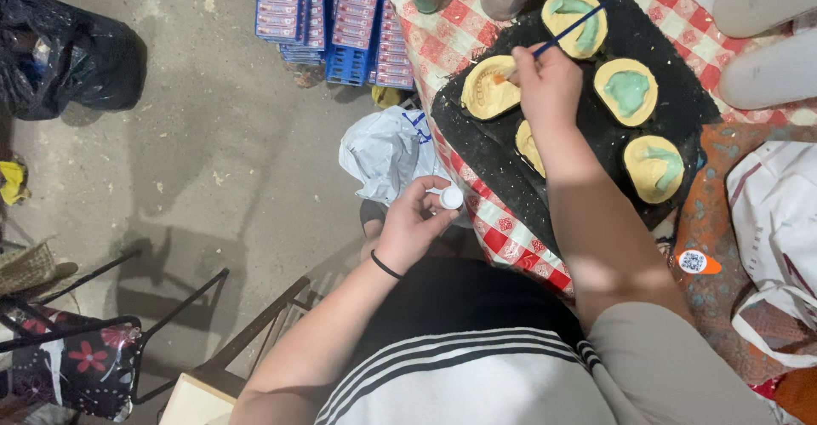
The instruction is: The person paints the interior of several yellow, mask-shaped objects with a light blue substance using a paintbrush. They hold one mask in their left hand and apply the paint with their right hand, occasionally dipping the brush into a small white container. The person works over a table covered with a red and white checkered cloth.
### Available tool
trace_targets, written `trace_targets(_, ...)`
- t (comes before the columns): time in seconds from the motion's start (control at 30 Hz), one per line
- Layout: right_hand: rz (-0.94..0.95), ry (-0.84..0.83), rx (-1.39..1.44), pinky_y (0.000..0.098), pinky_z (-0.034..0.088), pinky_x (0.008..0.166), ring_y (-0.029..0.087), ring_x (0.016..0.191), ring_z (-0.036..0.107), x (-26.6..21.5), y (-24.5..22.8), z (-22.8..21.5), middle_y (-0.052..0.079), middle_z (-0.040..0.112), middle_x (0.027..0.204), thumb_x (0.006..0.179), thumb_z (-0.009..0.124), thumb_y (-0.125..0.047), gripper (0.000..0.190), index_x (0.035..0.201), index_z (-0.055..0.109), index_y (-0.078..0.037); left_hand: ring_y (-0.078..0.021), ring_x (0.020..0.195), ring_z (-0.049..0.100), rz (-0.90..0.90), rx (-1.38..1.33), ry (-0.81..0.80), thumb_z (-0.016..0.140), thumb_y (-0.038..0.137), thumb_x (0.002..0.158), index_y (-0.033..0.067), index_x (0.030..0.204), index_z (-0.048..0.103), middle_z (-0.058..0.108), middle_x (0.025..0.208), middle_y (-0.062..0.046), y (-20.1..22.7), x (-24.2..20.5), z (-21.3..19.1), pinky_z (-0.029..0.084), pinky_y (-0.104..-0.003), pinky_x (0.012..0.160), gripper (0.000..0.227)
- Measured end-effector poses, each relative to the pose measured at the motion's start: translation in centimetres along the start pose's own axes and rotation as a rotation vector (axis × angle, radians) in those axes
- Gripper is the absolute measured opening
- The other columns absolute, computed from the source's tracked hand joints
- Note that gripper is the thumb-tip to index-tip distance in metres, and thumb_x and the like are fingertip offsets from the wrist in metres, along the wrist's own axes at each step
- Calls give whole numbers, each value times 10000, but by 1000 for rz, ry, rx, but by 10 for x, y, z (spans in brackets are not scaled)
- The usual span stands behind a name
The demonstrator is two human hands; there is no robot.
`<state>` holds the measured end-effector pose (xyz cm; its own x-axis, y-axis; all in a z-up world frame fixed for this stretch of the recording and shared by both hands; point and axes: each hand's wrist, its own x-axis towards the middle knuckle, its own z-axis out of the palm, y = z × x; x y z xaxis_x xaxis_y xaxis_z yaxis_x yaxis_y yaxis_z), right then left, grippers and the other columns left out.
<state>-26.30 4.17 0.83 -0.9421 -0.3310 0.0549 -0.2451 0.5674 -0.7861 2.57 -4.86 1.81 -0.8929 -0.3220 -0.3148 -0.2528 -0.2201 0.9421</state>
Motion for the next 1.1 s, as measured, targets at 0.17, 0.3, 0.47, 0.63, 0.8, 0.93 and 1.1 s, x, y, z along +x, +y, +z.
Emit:
trace_targets(0.17, -22, 74, 128, 270, 579, 645, 141, 655, 760, -8, 24, -1, 26, 739, 665, 1036, 707, -295, 237, 936, 744, -83, -63, 751, 600, -14, -38, 23, 789, 26, 896, 115, 1262, 589, 712, 842, -30, -17, 1, -2, 520, -196, 641, 426)
trace_targets(0.3, -95, 142, 164, 299, 539, 604, 191, 612, 703, -7, 56, -11, 116, 722, 677, 1069, 738, -133, 149, 985, 755, -12, -80, 798, 657, -42, -80, 45, 807, 12, 871, 85, 1285, 596, 764, 878, -87, -31, 7, -5, 587, -191, 633, 470)
trace_targets(0.47, -72, 95, 115, 305, 534, 650, 182, 666, 697, -20, 44, -24, 47, 729, 693, 1071, 734, -243, 166, 977, 752, -107, -68, 816, 662, -24, -84, 33, 811, 24, 874, 102, 1288, 599, 770, 883, -65, -7, 7, -4, 576, -195, 696, 471)
trace_targets(0.63, -289, 132, 56, 362, 576, 774, 259, 846, 777, -35, 31, -35, 81, 773, 798, 1110, 703, -188, 127, 1031, 769, -115, -78, 845, 664, 1, -85, 31, 800, 8, 871, 101, 1295, 594, 766, 893, -59, 12, 8, -1, 571, -202, 743, 480)
trace_targets(0.8, -393, -10, 5, 380, 564, 720, 294, 796, 736, -59, 16, -48, 56, 743, 791, 1083, 693, -126, 120, 985, 761, -125, -24, 838, 645, 64, -145, 23, 803, 19, 881, 116, 1335, 588, 773, 933, -22, 17, 12, 0, 540, -172, 778, 511)
trace_targets(0.93, -346, -116, 382, 338, 590, 696, 224, 733, 697, -99, -59, -71, 136, 740, 817, 1097, 614, -104, 185, 998, 750, -28, -19, 845, 635, 97, -142, 20, 801, 33, 897, 120, 1334, 598, 778, 942, -28, 20, 16, 3, 536, -176, 783, 489)
trace_targets(1.1, -605, -351, 445, 392, 569, 598, 288, 606, 687, -129, -101, -89, 108, 710, 663, 891, 658, -62, 146, 797, 770, -53, -41, 880, 660, 200, 44, 9, 804, 67, 911, 138, 1362, 631, 795, 956, -18, 35, 17, 3, 535, -206, 789, 488)
